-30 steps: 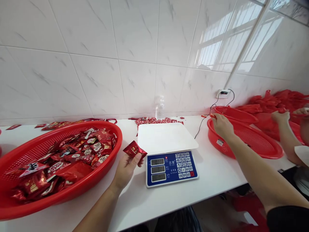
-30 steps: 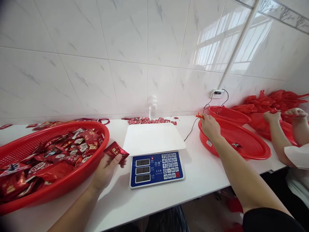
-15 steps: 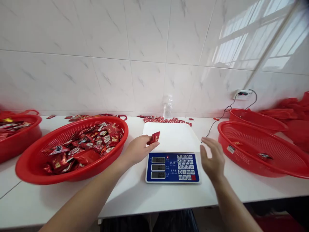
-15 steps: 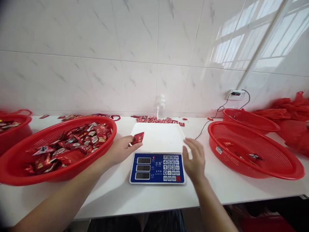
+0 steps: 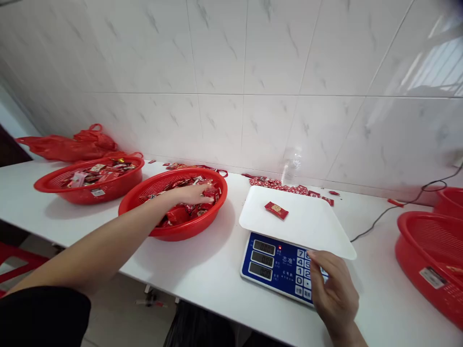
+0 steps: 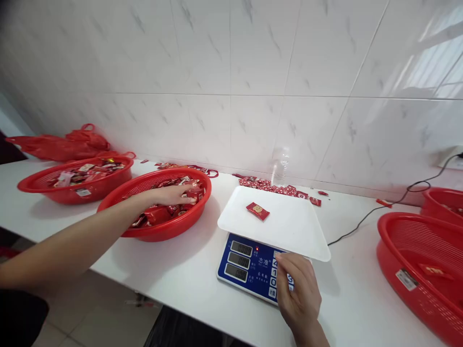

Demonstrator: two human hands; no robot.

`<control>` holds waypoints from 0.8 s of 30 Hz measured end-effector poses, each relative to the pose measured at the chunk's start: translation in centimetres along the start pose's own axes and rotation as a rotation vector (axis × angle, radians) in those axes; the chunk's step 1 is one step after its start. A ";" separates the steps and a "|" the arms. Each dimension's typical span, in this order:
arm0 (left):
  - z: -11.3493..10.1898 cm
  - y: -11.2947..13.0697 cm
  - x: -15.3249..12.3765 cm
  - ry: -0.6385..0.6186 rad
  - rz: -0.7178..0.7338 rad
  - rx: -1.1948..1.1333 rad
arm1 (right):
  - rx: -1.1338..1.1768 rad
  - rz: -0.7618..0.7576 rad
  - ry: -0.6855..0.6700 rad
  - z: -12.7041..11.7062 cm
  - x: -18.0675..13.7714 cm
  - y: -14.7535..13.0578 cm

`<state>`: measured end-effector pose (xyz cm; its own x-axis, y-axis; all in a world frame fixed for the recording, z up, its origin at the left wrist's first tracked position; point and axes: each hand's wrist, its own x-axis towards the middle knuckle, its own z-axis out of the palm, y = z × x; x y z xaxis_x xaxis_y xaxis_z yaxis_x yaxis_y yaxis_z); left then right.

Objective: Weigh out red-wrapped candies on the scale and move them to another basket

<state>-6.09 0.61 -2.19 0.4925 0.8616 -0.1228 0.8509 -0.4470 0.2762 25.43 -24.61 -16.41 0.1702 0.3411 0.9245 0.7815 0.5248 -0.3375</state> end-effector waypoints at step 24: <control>-2.5 -3.0 0.0 0.341 -0.011 0.193 | -0.011 0.105 0.012 -0.7 -0.1 -0.2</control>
<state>-9.11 2.60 -0.62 0.4215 0.8827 0.2079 0.8906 -0.4461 0.0886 25.69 -25.31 -16.34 0.2587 0.3845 0.8861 0.7654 0.4781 -0.4309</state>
